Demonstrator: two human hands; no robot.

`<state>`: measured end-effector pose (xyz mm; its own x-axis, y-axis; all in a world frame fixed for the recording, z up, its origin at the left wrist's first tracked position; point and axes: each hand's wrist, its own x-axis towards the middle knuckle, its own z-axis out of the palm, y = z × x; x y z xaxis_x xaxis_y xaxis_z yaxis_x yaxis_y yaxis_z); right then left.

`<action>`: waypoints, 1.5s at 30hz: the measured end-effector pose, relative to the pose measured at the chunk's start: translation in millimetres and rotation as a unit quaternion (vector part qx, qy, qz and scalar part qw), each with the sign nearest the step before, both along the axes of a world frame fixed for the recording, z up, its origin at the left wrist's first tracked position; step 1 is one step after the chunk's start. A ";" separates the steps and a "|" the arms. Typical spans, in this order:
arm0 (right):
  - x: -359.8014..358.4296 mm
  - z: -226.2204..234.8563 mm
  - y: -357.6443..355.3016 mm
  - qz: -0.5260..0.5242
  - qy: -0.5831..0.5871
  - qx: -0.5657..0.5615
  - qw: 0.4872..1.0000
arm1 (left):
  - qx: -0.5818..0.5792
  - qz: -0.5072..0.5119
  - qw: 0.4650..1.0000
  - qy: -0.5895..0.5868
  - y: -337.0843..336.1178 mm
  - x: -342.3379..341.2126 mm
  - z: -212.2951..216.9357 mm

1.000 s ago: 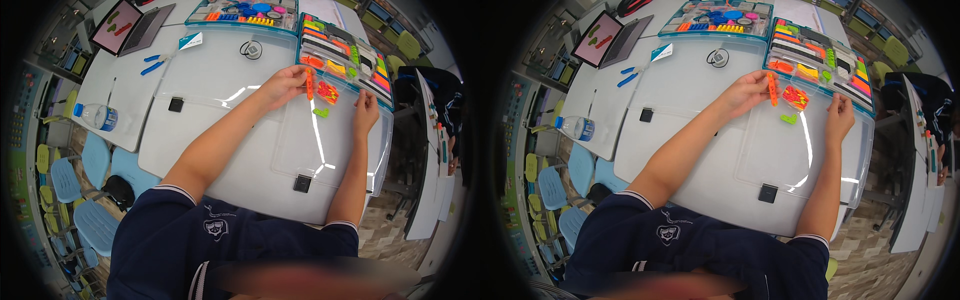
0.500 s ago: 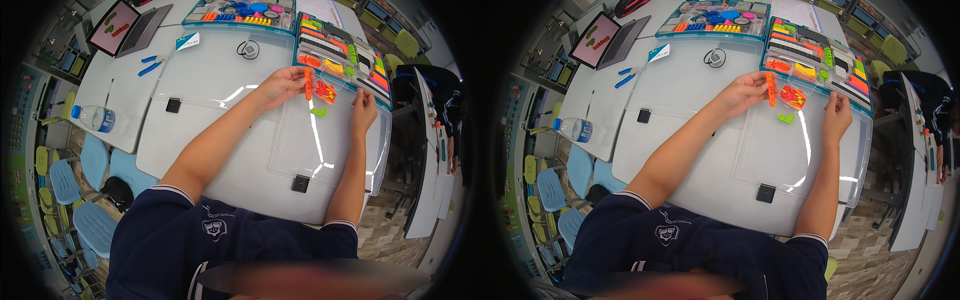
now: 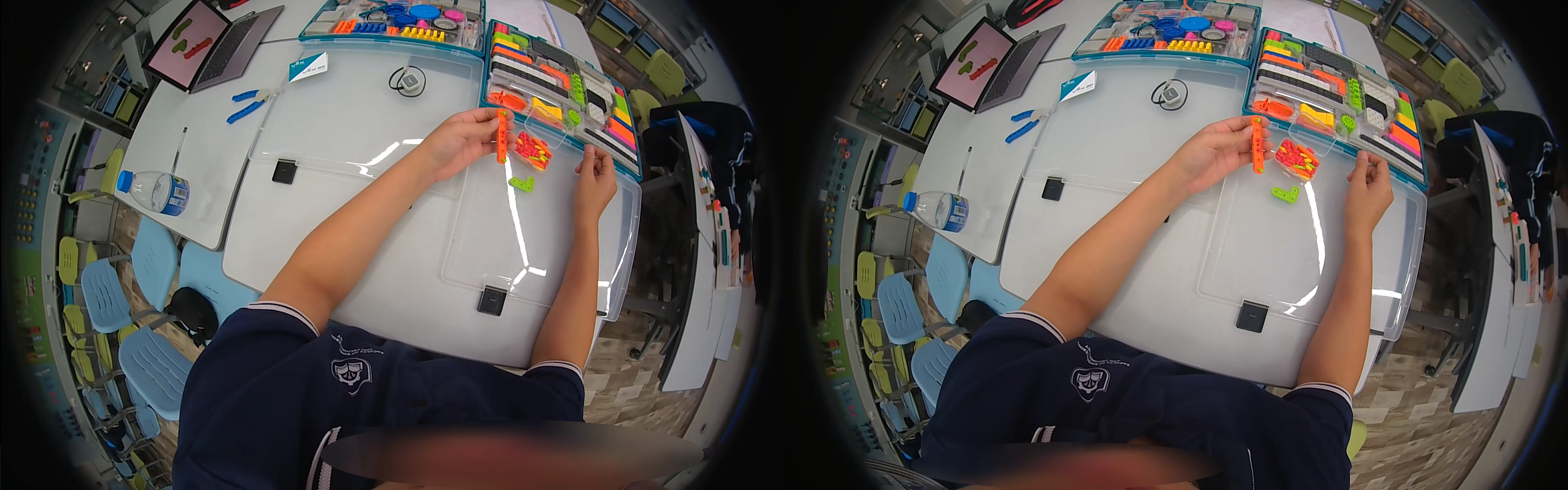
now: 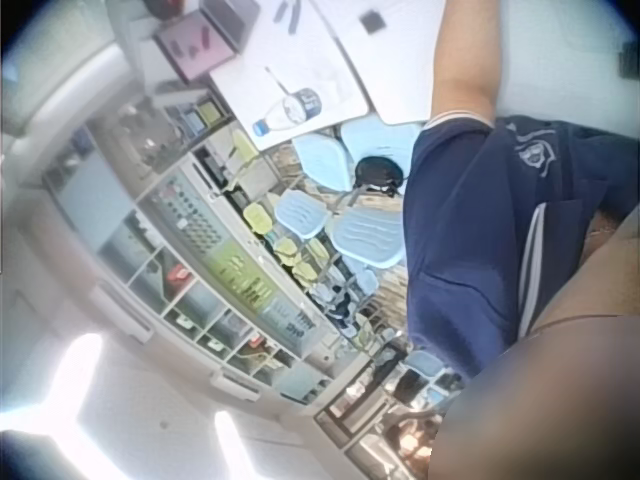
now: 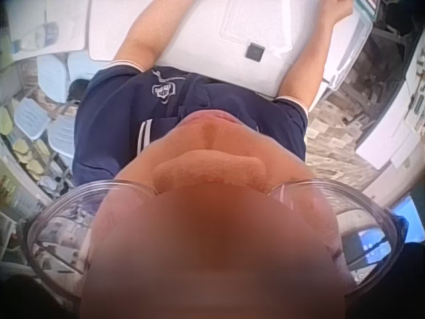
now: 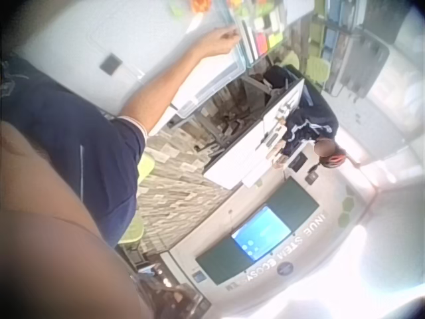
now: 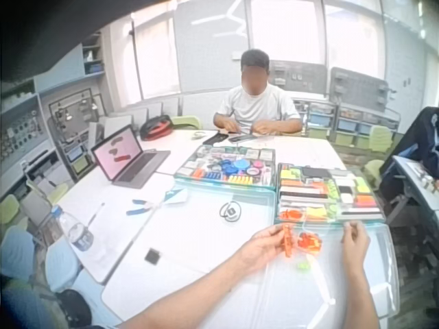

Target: The person assembles small colorful plastic pieces by snapping them together on a white table. They repeatedly pick up pieces from a clear organizer, connect them, and occasionally reference a laptop screen showing a diagram.

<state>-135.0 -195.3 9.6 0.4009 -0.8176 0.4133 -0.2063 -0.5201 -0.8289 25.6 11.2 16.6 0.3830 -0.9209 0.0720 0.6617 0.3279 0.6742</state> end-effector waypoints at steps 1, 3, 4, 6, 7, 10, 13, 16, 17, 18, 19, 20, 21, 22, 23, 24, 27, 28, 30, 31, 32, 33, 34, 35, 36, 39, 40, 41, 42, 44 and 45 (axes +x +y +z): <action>0.2 0.3 0.2 -0.001 0.001 0.001 1.000 | -0.001 -0.002 1.000 0.000 0.3 0.3 0.4; 0.3 0.8 0.7 -0.002 0.003 0.002 1.000 | -0.001 -0.002 1.000 0.000 0.7 1.1 1.2; 0.3 1.0 0.9 -0.002 0.004 0.002 1.000 | -0.003 -0.002 1.000 0.001 0.7 1.3 1.4; 0.2 1.3 1.1 -0.001 0.005 0.001 1.000 | -0.006 0.000 1.000 0.003 0.7 1.4 1.4; 0.3 1.5 1.2 0.000 0.005 0.000 1.000 | -0.011 -0.004 1.000 0.007 0.7 1.7 1.5; -0.1 1.8 1.4 0.000 0.005 0.000 1.000 | -0.018 -0.009 1.000 0.018 0.9 2.4 1.2; 0.1 2.0 1.6 -0.002 0.007 0.000 1.000 | -0.015 -0.006 1.000 0.026 0.3 2.3 0.7; 0.3 2.1 2.0 -0.002 0.008 -0.002 1.000 | -0.009 -0.001 1.000 0.025 0.1 2.3 0.6; 0.2 2.2 2.1 -0.002 0.008 -0.003 1.000 | -0.009 0.000 1.000 0.024 0.0 2.0 0.6; -0.1 2.3 2.2 -0.002 0.008 -0.003 1.000 | -0.005 0.003 1.000 0.023 0.0 1.7 0.7; -0.2 2.4 2.1 -0.002 0.008 -0.003 1.000 | -0.008 0.002 1.000 0.022 -0.1 1.4 0.7; -0.4 2.5 2.1 -0.001 0.009 -0.003 1.000 | -0.006 0.003 1.000 0.021 -0.1 1.0 0.8; -0.4 2.4 2.1 -0.001 0.009 -0.003 1.000 | -0.004 0.005 1.000 0.020 -0.1 0.8 0.8; -0.2 2.3 2.0 -0.001 0.009 -0.004 1.000 | -0.002 0.004 1.000 0.018 -0.1 0.9 1.0; 0.0 2.0 1.9 -0.002 0.010 0.000 1.000 | 0.000 0.003 1.000 0.016 0.1 1.1 1.1; 0.2 1.7 1.8 -0.003 0.009 -0.005 1.000 | 0.002 0.003 1.000 0.013 0.2 1.3 1.1; 0.4 0.5 1.0 -0.001 0.006 -0.007 1.000 | 0.006 0.002 1.000 0.011 0.1 1.3 1.0; 0.5 0.1 0.6 0.003 0.001 -0.006 1.000 | 0.007 0.002 1.000 0.009 -0.1 1.3 1.0; 0.3 -0.2 -0.2 0.007 -0.004 -0.005 1.000 | 0.009 0.001 1.000 0.004 -0.5 1.2 1.0; 0.6 -0.3 -0.4 0.006 -0.005 -0.004 1.000 | 0.011 0.005 1.000 0.006 -0.8 0.8 1.1; 0.7 -0.4 -0.2 0.005 -0.003 0.002 1.000 | 0.014 0.009 1.000 0.008 -1.0 0.2 1.2; 0.8 -0.3 0.1 0.005 -0.005 -0.003 1.000 | 0.016 0.013 1.000 0.009 -1.1 -0.1 1.3; 0.8 0.0 0.3 0.004 -0.003 -0.003 1.000 | 0.018 0.011 1.000 0.007 -0.8 0.0 1.6; 0.8 0.3 0.6 0.004 -0.002 -0.001 1.000 | 0.019 0.008 1.000 0.004 -0.3 0.4 1.9; 0.9 0.7 0.8 0.002 -0.002 -0.002 1.000 | 0.020 0.006 1.000 0.002 0.0 0.7 2.1; 1.1 1.0 1.1 0.000 -0.002 0.000 1.000 | 0.018 0.001 1.000 0.000 0.3 1.0 2.2; 1.1 0.7 1.1 0.001 -0.003 0.000 1.000 | 0.018 0.002 1.000 -0.001 0.2 0.9 2.1; 1.1 0.4 0.9 0.003 -0.005 0.002 1.000 | 0.018 0.002 1.000 -0.003 0.0 0.8 1.9; 1.0 0.1 0.5 0.002 -0.004 -0.001 1.000 | 0.017 0.003 1.000 -0.004 -0.2 0.7 1.7; 1.0 -0.6 -0.4 0.005 -0.004 0.001 1.000 | 0.018 0.003 1.000 -0.009 -0.6 0.7 1.4; 1.1 -0.8 -0.8 0.003 -0.003 -0.005 1.000 | 0.017 0.003 1.000 -0.011 -0.6 0.7 1.3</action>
<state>-133.8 -196.1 8.8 0.4025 -0.8116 0.4234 -0.1985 -0.5289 -0.8251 26.3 10.6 17.8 0.3880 -0.9204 0.0487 0.6451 0.3089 0.6989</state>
